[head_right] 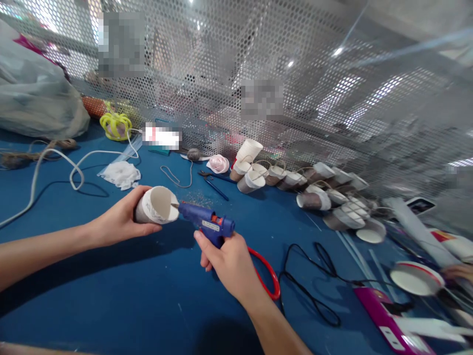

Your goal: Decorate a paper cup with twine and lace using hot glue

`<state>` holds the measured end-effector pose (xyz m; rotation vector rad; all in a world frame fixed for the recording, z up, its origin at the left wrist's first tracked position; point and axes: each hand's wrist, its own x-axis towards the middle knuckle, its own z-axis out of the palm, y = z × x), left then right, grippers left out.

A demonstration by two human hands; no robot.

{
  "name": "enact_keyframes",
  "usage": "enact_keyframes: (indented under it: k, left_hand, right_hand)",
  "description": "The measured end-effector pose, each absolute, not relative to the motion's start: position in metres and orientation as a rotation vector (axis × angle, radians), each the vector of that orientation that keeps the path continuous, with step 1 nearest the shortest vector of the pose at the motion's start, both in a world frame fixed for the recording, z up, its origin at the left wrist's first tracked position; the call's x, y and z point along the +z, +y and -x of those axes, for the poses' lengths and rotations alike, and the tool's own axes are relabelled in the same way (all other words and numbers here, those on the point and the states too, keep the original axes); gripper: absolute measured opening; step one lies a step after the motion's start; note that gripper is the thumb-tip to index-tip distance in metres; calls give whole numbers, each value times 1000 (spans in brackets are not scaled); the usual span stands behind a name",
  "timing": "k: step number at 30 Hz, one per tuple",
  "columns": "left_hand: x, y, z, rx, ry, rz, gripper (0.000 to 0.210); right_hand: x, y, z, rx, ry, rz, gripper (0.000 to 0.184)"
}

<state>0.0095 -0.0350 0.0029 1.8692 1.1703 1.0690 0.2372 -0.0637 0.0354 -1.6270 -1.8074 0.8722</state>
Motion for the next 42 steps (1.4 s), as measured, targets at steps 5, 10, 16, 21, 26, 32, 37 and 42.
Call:
enact_keyframes:
  k: [5,10,16,21,26,32,37,42]
  left_hand:
    - [7,-36,-9,1042,1114,-1871,56]
    - [7,-35,-8,1046,1104,-1831,57]
    - [0,-36,-9,1077,1009,-1681,62]
    - [2,-40,-13,1113,904,-1567,63]
    - [6,-40,-15,1125,905,-1544,62]
    - [2,-39,-14,1138,937,-1574,62]
    - [-1,-39,-15,1170,943,-1555,65]
    - [-4,-41,-16,1181,864,-1461,65]
  right_hand:
    - [40,-60,-245,883,-1791,1566,41]
    - [45,-59,-248,1121,-1730,1435,32]
    - [39,-59,-239,1425,-1254,1272,29]
    - [33,-57,-229,1675,-1002,1174,26]
    - [32,-57,-225,1708,-935,1143,26]
    - [28,-62,-223,1588,-1053,1181,26]
    - [23,-64,-221,1527,-1117,1193,30]
    - [22,-65,-219,1520,-1113,1186,30]
